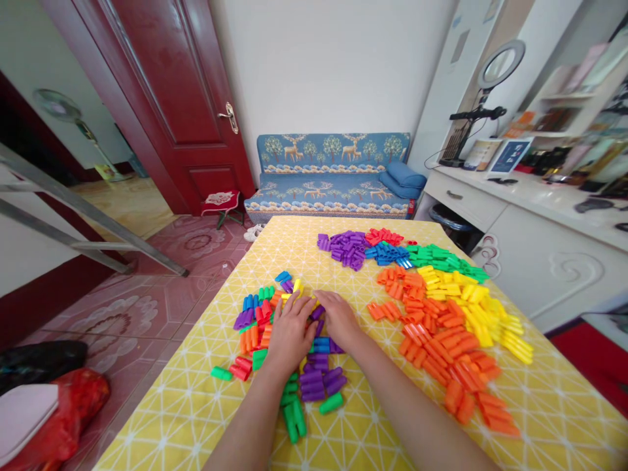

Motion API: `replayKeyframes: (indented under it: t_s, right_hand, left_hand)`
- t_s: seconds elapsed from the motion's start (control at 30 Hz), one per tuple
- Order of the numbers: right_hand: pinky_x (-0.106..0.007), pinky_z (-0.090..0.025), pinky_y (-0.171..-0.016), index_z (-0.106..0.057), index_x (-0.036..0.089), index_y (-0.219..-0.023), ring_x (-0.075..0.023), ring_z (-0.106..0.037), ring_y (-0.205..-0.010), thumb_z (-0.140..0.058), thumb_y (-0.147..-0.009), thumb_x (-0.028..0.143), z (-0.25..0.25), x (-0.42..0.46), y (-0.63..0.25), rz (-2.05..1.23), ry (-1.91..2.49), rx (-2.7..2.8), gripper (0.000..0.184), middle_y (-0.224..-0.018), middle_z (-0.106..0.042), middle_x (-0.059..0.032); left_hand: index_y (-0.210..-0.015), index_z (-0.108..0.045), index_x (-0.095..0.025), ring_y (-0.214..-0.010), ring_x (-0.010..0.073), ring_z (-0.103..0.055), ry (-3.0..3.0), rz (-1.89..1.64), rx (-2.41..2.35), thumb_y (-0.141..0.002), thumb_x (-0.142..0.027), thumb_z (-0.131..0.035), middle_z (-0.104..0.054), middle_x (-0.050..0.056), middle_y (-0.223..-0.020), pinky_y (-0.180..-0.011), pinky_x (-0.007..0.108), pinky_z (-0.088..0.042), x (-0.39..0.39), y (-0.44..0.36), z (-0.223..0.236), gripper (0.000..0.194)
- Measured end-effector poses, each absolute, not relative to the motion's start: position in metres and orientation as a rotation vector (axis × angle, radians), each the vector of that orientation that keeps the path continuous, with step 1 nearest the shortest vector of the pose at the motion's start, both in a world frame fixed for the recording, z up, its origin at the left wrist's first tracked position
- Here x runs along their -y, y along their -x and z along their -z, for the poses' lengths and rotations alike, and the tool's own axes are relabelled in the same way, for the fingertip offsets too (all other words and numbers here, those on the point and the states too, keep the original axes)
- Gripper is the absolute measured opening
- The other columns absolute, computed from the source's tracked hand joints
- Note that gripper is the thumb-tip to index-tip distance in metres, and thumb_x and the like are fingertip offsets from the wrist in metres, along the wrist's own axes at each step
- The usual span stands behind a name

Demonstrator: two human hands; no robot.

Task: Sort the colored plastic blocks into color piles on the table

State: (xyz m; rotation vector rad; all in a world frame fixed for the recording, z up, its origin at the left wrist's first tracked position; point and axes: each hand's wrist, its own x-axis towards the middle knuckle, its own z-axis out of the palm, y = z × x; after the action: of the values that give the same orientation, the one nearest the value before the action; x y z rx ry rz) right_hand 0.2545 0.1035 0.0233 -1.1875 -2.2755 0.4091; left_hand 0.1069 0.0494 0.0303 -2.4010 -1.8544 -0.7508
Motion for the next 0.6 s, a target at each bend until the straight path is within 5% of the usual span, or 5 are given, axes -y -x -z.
replayKeyframes:
  t_s: [0.3,0.6]
  right_hand:
    - [-0.033,-0.041,-0.090,-0.062,0.020,-0.108,-0.0228,-0.051,-0.104,-0.051,-0.083,0.012,-0.039,-0.087,-0.262,-0.261,1.499,2.267,0.028,-0.104,-0.062,-0.0090]
    - [-0.033,-0.045,-0.085,-0.061,0.020,-0.105,-0.0220,-0.058,-0.098,-0.050,-0.076,0.005,-0.033,-0.090,-0.269,-0.389,1.499,2.033,0.035,-0.102,-0.064,-0.0087]
  left_hand:
    - [-0.123,-0.059,-0.026,-0.133,0.0295,-0.038,2.418,0.732,1.843,-0.084,-0.025,-0.058,-0.059,0.004,-0.129,-0.112,0.055,-0.025,-0.048,-0.108,-0.035,0.038]
    - [-0.122,-0.060,-0.028,-0.132,0.0302,-0.039,2.426,0.748,1.795,-0.085,-0.028,-0.058,-0.060,0.005,-0.129,-0.109,0.055,-0.029,-0.050,-0.105,-0.032,0.038]
